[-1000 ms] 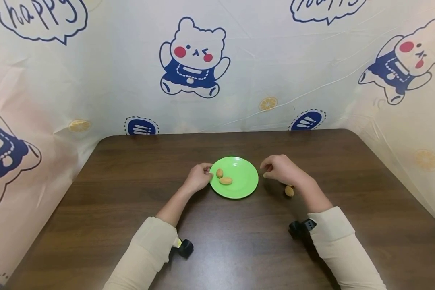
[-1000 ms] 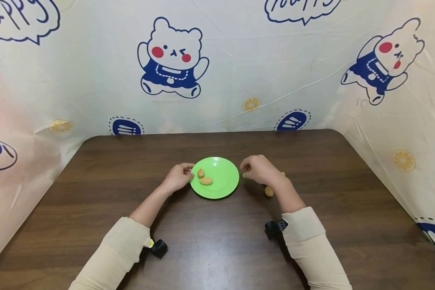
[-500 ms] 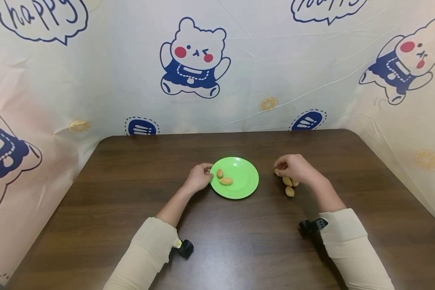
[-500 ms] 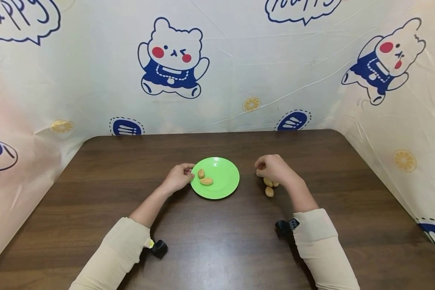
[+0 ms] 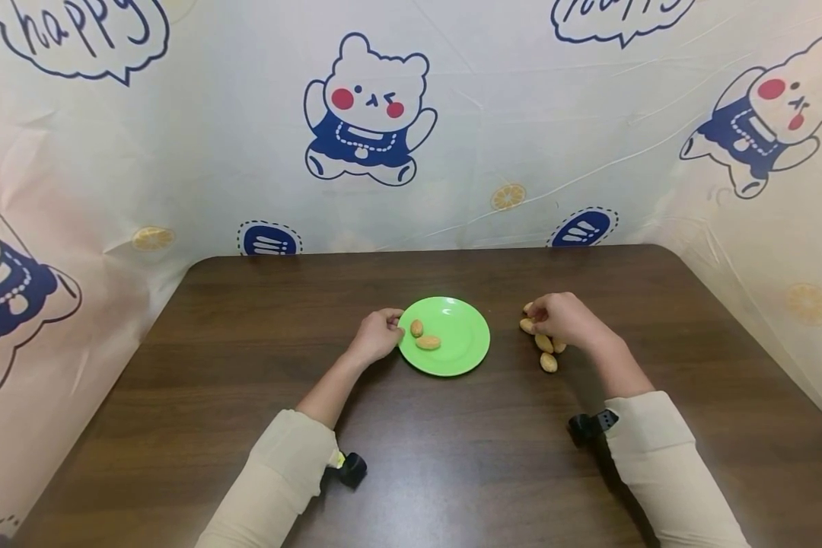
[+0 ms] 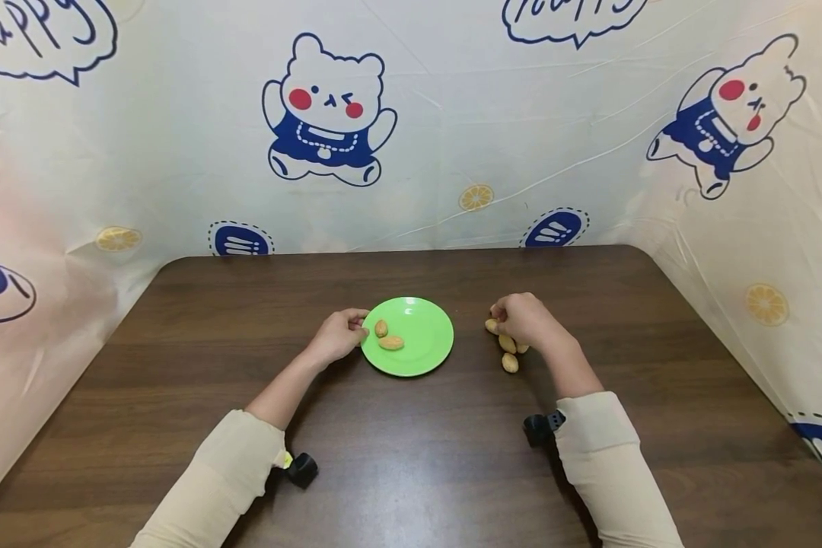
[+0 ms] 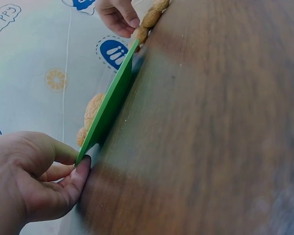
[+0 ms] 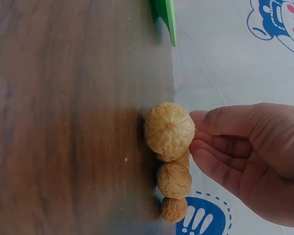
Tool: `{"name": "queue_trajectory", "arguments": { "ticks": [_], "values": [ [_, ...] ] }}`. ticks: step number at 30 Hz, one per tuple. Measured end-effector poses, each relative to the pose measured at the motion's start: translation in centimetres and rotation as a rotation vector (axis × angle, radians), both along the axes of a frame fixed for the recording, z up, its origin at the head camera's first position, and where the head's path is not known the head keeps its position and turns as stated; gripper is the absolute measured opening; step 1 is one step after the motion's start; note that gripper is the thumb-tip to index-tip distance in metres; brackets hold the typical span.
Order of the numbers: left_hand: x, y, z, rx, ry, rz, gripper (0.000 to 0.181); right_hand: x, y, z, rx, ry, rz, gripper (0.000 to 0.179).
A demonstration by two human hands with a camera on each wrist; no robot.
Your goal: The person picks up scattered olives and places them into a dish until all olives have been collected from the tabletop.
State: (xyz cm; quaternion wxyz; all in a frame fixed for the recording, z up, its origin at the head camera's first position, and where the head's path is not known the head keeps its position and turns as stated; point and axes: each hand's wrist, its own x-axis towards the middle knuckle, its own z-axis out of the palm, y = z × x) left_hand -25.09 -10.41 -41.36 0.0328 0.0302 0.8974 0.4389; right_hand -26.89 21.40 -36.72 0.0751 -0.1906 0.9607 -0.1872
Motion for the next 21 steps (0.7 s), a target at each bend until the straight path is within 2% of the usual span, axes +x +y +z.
{"name": "queue_trajectory", "arguments": {
  "ticks": [7,21],
  "values": [
    [0.06,-0.03,0.08,0.026,-0.042,-0.010,0.039,-0.27,-0.24,-0.19,0.020,-0.015,-0.011,0.015],
    [-0.14,-0.12,-0.23,0.031,-0.051,-0.008,0.039,-0.36,-0.59,-0.67,0.065,0.025,-0.016,0.012]
  ]
}}
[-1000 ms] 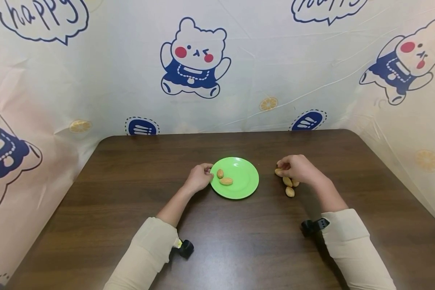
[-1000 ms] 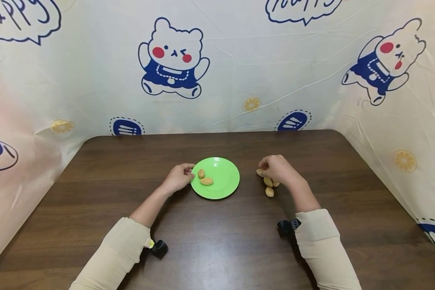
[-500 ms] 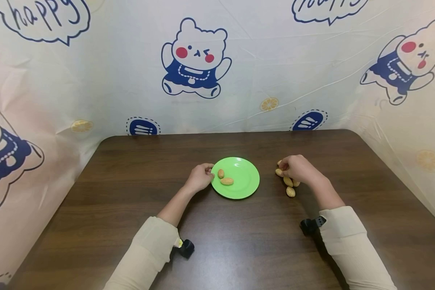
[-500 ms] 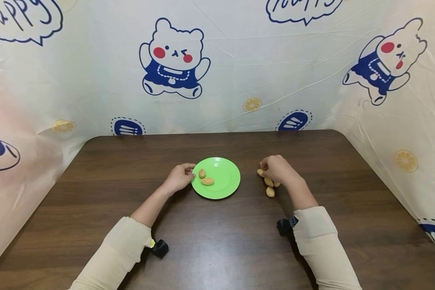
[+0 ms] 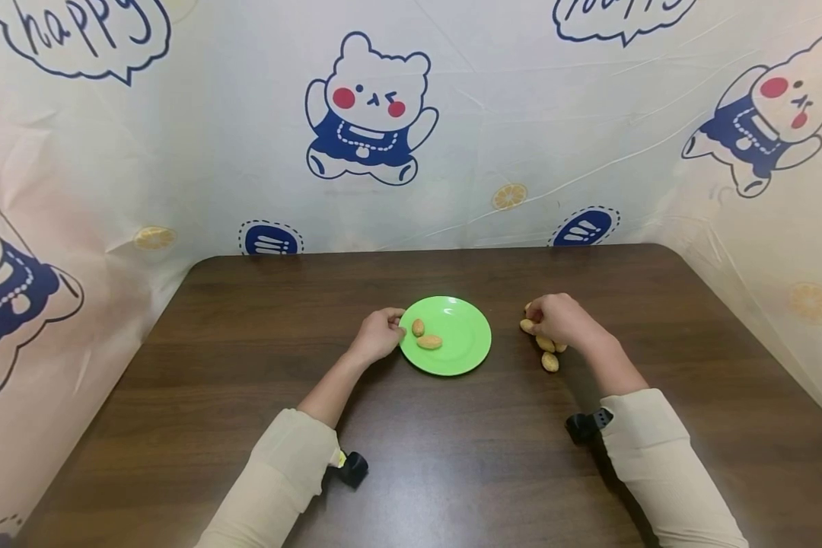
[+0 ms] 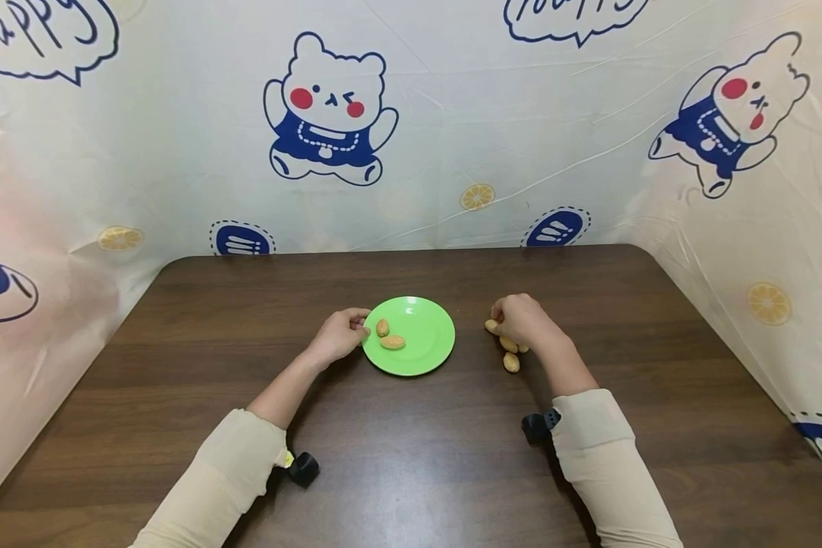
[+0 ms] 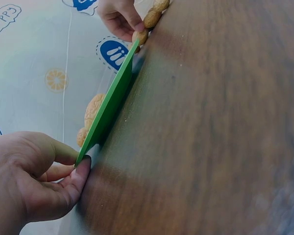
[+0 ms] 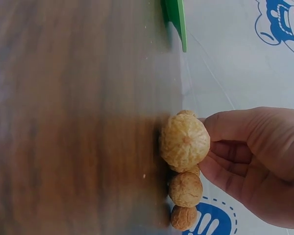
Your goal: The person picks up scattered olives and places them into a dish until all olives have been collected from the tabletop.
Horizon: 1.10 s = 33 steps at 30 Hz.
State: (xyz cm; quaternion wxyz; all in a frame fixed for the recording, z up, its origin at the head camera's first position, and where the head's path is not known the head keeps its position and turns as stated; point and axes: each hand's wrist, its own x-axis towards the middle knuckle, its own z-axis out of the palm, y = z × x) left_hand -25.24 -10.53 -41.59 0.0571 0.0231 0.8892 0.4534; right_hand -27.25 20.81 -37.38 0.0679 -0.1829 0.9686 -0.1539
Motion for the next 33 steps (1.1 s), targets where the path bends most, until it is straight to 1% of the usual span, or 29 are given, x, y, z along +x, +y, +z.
{"name": "queue_trajectory", "arguments": {
  "ticks": [9,16,25,33],
  "values": [
    [0.17,0.01,0.13,0.002,0.001,-0.005,0.039,-0.16,0.09,-0.35,0.004,0.036,0.035,0.012],
    [0.24,0.09,0.34,-0.002,0.006,0.001,0.038,-0.15,0.06,-0.34,0.003,0.032,0.028,0.011],
    [0.25,0.05,0.32,-0.018,0.013,-0.001,0.039,0.01,-0.01,-0.29,-0.004,0.039,0.042,0.009],
    [0.25,0.03,0.35,-0.014,0.013,0.000,0.039,-0.06,-0.22,-0.17,-0.009,0.069,0.059,0.007]
  ]
}}
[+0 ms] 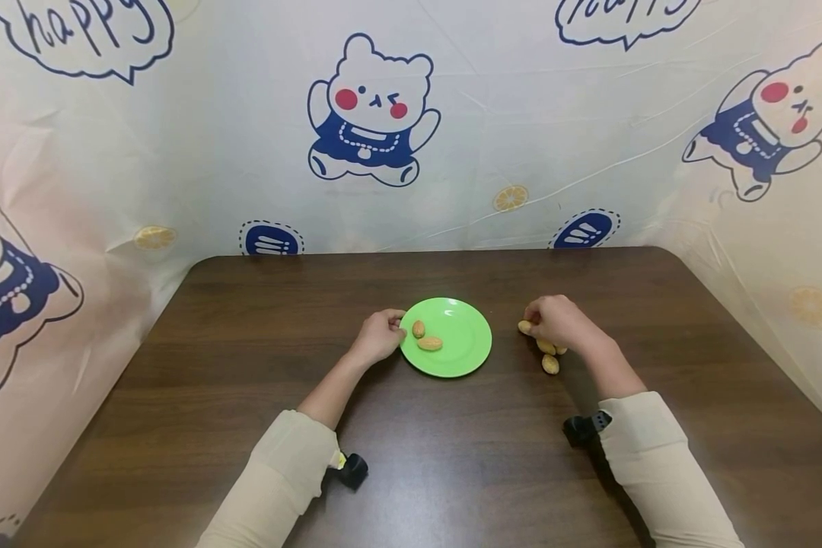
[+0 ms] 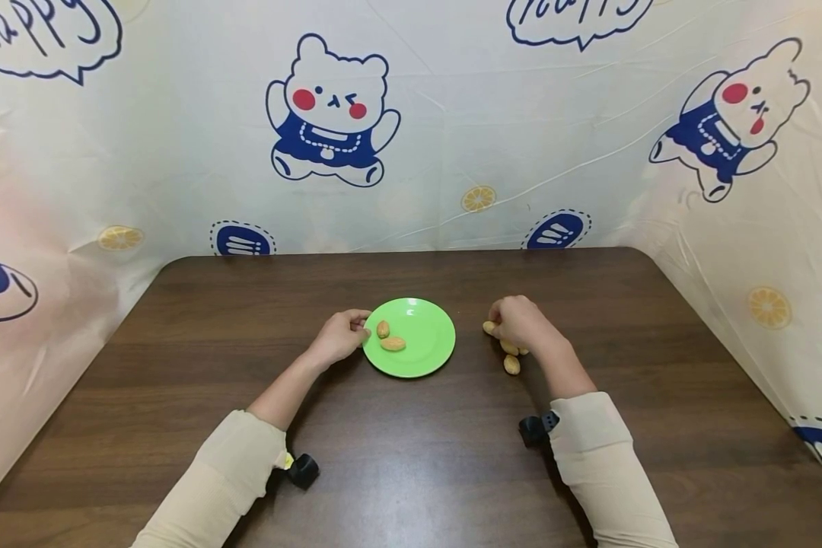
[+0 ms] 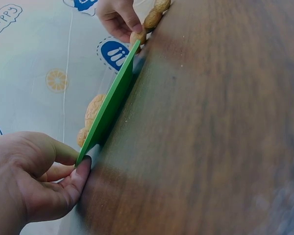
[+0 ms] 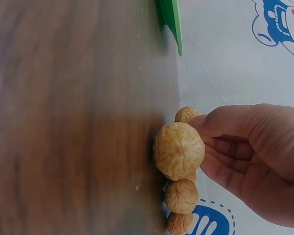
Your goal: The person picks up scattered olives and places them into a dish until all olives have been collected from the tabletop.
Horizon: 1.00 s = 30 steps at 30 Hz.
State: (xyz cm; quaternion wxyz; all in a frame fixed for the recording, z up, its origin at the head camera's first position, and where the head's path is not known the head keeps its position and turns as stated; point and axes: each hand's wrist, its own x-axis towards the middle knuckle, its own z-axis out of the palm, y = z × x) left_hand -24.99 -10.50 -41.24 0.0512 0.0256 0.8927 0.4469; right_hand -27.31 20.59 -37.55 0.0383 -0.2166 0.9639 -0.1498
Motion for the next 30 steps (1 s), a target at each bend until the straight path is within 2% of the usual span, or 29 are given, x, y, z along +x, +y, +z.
{"name": "queue_trajectory", "arguments": {
  "ticks": [7,15,30],
  "values": [
    [0.0,0.0,-0.1,0.000,0.003,0.002,0.039,0.1,-0.4,0.1,0.000,0.041,0.021,0.009],
    [-0.1,0.0,-0.3,0.001,-0.002,0.005,0.038,0.1,-0.8,0.2,-0.003,0.013,0.019,0.010],
    [-0.2,0.0,-0.4,0.007,-0.001,0.002,0.038,0.1,-2.6,0.6,-0.092,0.038,0.037,0.011]
  ]
}}
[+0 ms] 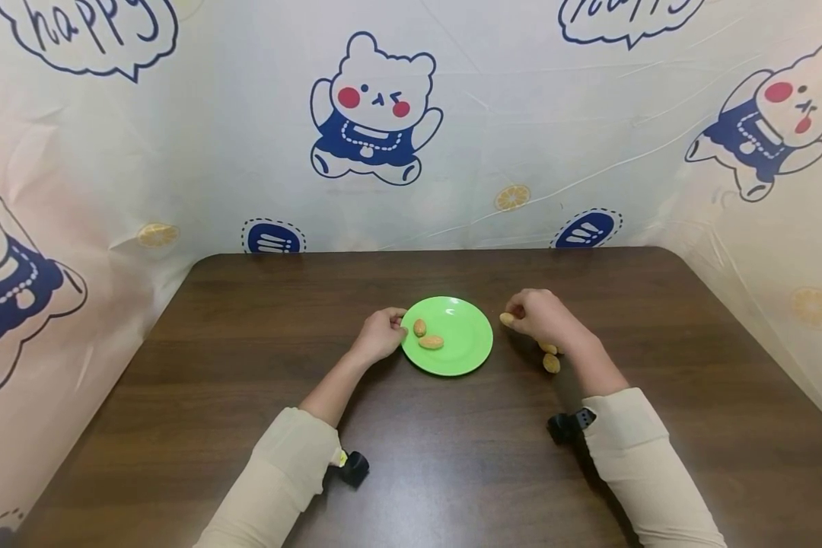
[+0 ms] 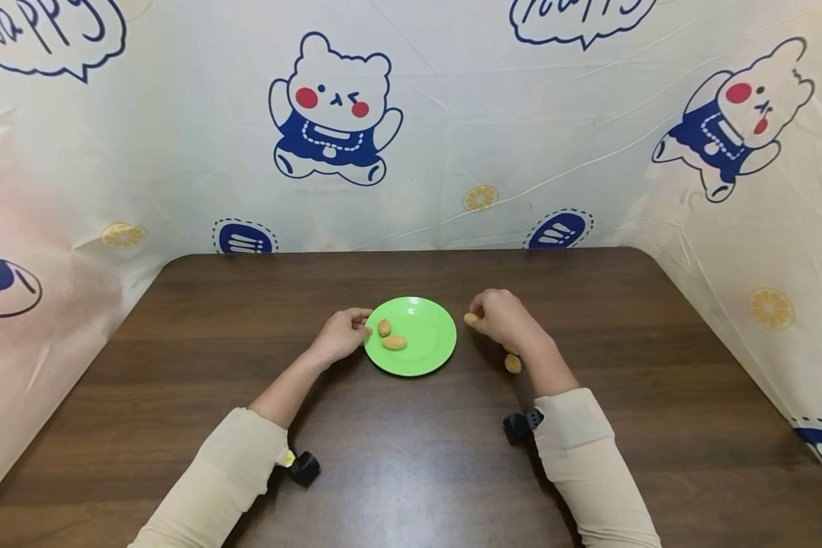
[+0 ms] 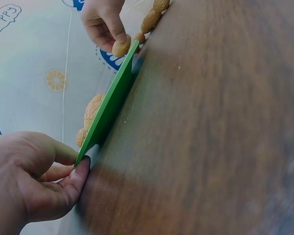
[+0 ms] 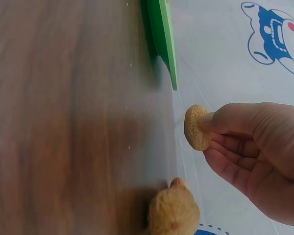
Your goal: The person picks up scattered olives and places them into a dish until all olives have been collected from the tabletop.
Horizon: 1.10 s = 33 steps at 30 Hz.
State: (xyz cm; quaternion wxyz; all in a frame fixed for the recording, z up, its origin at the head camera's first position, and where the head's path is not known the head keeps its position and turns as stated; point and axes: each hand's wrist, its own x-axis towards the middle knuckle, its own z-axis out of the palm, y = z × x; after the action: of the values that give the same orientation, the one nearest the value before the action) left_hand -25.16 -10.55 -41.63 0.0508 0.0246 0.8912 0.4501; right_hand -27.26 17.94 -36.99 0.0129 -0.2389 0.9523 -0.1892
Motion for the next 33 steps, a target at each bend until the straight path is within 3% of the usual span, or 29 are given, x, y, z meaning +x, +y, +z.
{"name": "queue_trajectory", "arguments": {
  "ticks": [11,33],
  "values": [
    [0.1,0.1,0.2,-0.002,0.004,0.002,0.039,-0.3,-1.6,-0.1,-0.036,0.015,-0.012,0.014],
    [0.2,0.0,0.3,0.000,0.014,0.006,0.038,-0.5,-6.1,-0.3,-0.027,0.056,0.066,0.014]
  ]
}}
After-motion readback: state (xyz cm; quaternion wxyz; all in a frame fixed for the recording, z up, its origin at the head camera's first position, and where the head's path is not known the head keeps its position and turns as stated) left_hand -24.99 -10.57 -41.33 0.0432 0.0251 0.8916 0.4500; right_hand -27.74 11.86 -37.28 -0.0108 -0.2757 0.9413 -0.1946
